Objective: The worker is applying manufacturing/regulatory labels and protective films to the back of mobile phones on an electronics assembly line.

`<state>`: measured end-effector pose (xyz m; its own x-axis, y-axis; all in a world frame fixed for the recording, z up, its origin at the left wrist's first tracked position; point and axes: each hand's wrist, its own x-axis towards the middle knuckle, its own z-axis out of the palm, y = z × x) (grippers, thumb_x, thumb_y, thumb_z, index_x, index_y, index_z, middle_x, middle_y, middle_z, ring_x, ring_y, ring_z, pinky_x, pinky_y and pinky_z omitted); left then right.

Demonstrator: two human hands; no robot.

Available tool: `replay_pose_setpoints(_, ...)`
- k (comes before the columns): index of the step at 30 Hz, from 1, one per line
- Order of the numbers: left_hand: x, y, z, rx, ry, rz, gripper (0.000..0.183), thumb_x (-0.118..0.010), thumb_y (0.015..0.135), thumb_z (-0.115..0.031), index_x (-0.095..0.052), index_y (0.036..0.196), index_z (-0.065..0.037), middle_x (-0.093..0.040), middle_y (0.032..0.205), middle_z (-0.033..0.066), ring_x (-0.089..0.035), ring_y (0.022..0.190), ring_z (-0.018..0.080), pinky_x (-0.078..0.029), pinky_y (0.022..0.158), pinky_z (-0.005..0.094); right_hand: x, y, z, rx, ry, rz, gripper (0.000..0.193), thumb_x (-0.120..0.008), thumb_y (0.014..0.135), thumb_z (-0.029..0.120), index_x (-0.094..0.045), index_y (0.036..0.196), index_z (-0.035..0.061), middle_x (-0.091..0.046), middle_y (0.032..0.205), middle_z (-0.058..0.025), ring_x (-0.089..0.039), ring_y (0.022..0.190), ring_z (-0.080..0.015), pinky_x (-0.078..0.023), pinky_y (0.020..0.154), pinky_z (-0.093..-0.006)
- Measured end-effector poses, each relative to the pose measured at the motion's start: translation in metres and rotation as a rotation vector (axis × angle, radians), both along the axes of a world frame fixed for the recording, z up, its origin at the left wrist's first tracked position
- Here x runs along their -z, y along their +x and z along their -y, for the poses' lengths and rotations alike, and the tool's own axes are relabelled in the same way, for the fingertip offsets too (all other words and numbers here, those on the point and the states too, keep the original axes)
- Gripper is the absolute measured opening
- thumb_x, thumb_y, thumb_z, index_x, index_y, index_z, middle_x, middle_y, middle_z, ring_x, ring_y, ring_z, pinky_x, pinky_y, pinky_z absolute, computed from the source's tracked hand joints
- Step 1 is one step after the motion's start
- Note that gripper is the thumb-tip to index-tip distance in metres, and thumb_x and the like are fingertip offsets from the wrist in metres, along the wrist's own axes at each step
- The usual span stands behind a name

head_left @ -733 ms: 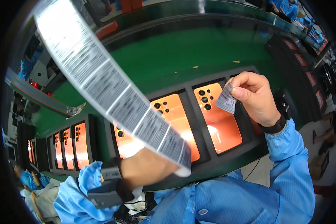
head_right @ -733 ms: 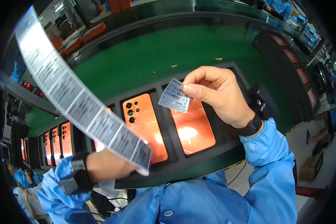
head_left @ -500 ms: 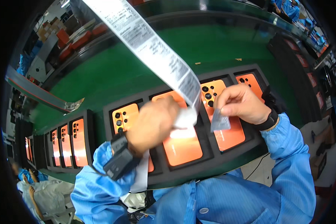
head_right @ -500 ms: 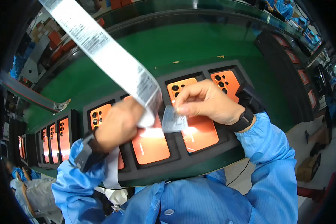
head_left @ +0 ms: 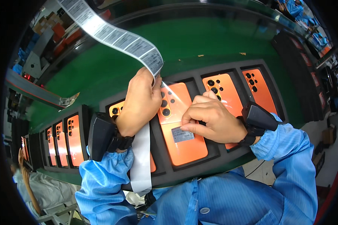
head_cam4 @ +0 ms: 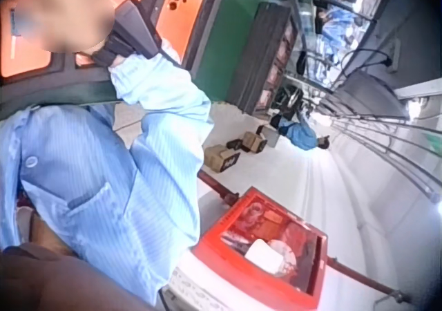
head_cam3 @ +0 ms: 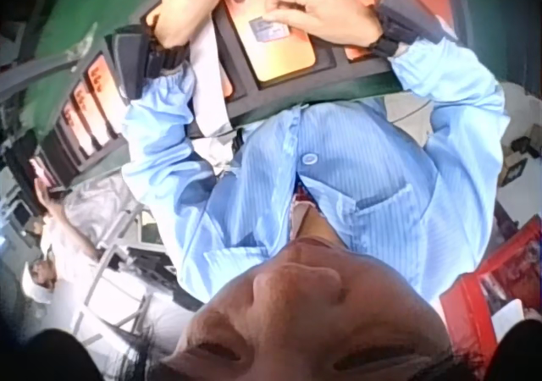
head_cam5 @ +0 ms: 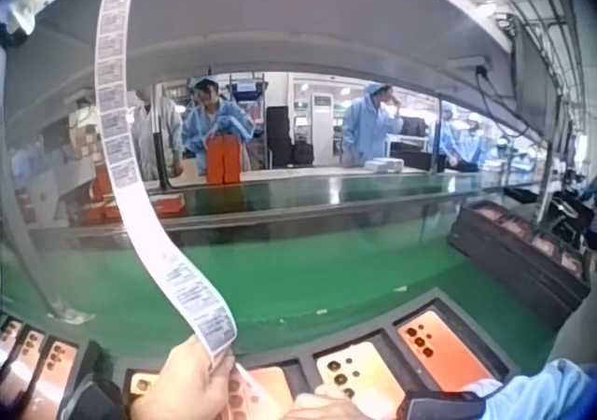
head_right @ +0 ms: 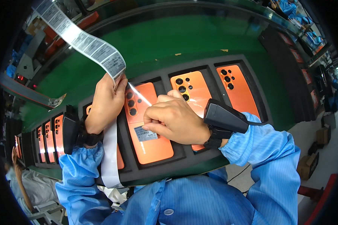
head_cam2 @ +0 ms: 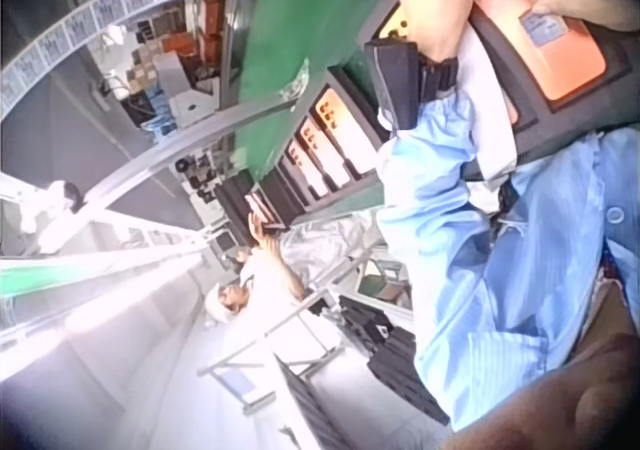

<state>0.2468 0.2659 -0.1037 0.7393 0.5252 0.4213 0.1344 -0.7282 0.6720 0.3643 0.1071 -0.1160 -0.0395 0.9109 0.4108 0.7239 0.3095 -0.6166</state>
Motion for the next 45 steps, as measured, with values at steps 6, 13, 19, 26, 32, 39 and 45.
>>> replay_pose_setpoints(6, -0.001, -0.003, -0.002, -0.002, 0.019, -0.088, 0.011, -0.049, 0.080, 0.001, -0.051, 0.089, 0.007, -0.054, 0.085, 0.0249, -0.052, 0.078, 0.0432, -0.042, 0.068, 0.0440, 0.001, -0.001, -0.004, 0.008, 0.010, 0.072, 0.015, -0.065, 0.075, 0.024, -0.057, 0.070, 0.0128, -0.053, 0.061, 0.0018, -0.049, 0.066, -0.0162, -0.030, 0.068, -0.0316)
replay_pose_setpoints(13, 0.002, -0.002, -0.002, 0.023, -0.042, -0.018, 0.011, -0.050, 0.080, 0.000, -0.052, 0.090, 0.006, -0.054, 0.084, 0.0236, -0.053, 0.075, 0.0411, -0.042, 0.065, 0.0421, 0.001, -0.001, -0.005, 0.004, 0.003, 0.091, 0.015, -0.064, 0.076, 0.024, -0.056, 0.070, 0.0124, -0.053, 0.062, 0.0016, -0.049, 0.066, -0.0167, -0.030, 0.067, -0.0322)
replay_pose_setpoints(19, 0.002, -0.003, -0.001, 0.019, -0.081, -0.013, 0.013, -0.050, 0.081, 0.000, -0.052, 0.091, 0.006, -0.054, 0.083, 0.0231, -0.053, 0.073, 0.0400, -0.043, 0.063, 0.0411, 0.001, -0.002, -0.005, -0.003, 0.005, 0.091, 0.015, -0.063, 0.076, 0.024, -0.056, 0.070, 0.0120, -0.053, 0.062, 0.0014, -0.049, 0.066, -0.0171, -0.030, 0.067, -0.0322)
replay_pose_setpoints(26, 0.002, -0.001, -0.002, 0.024, -0.031, 0.003, 0.013, -0.050, 0.081, 0.000, -0.052, 0.091, 0.006, -0.054, 0.084, 0.0236, -0.053, 0.075, 0.0407, -0.043, 0.066, 0.0417, 0.001, -0.001, -0.005, -0.005, -0.001, 0.103, 0.015, -0.064, 0.076, 0.023, -0.055, 0.069, 0.0122, -0.053, 0.063, 0.0014, -0.049, 0.067, -0.0171, -0.029, 0.067, -0.0326)
replay_pose_setpoints(32, 0.005, -0.001, -0.002, 0.017, -0.073, 0.009, 0.013, -0.050, 0.080, 0.000, -0.052, 0.092, 0.006, -0.054, 0.085, 0.0241, -0.054, 0.077, 0.0409, -0.043, 0.067, 0.0417, 0.003, -0.001, -0.006, -0.002, 0.022, 0.115, 0.015, -0.065, 0.075, 0.022, -0.055, 0.069, 0.0122, -0.053, 0.062, 0.0020, -0.049, 0.067, -0.0168, -0.029, 0.068, -0.0322)
replay_pose_setpoints(39, 0.006, -0.003, -0.005, 0.022, 0.141, 0.015, 0.007, -0.049, 0.085, -0.001, -0.047, 0.090, 0.004, -0.051, 0.074, 0.0096, -0.052, 0.062, 0.0156, -0.046, 0.056, 0.0274, -0.010, -0.003, -0.005, -0.080, 0.067, 0.406, 0.023, -0.072, 0.065, 0.027, -0.058, 0.076, 0.0119, -0.054, 0.072, 0.0026, -0.047, 0.071, -0.0153, -0.030, 0.067, -0.0320)
replay_pose_setpoints(45, 0.002, -0.005, 0.000, -0.016, 0.001, 0.064, 0.014, -0.050, 0.080, -0.001, -0.051, 0.092, 0.006, -0.055, 0.085, 0.0240, -0.054, 0.077, 0.0414, -0.043, 0.068, 0.0426, -0.025, -0.013, -0.021, 0.018, 0.178, 0.637, 0.053, -0.072, 0.062, 0.039, -0.053, 0.102, 0.0103, -0.048, 0.111, -0.0081, -0.044, 0.103, -0.0249, -0.035, 0.078, -0.0407)
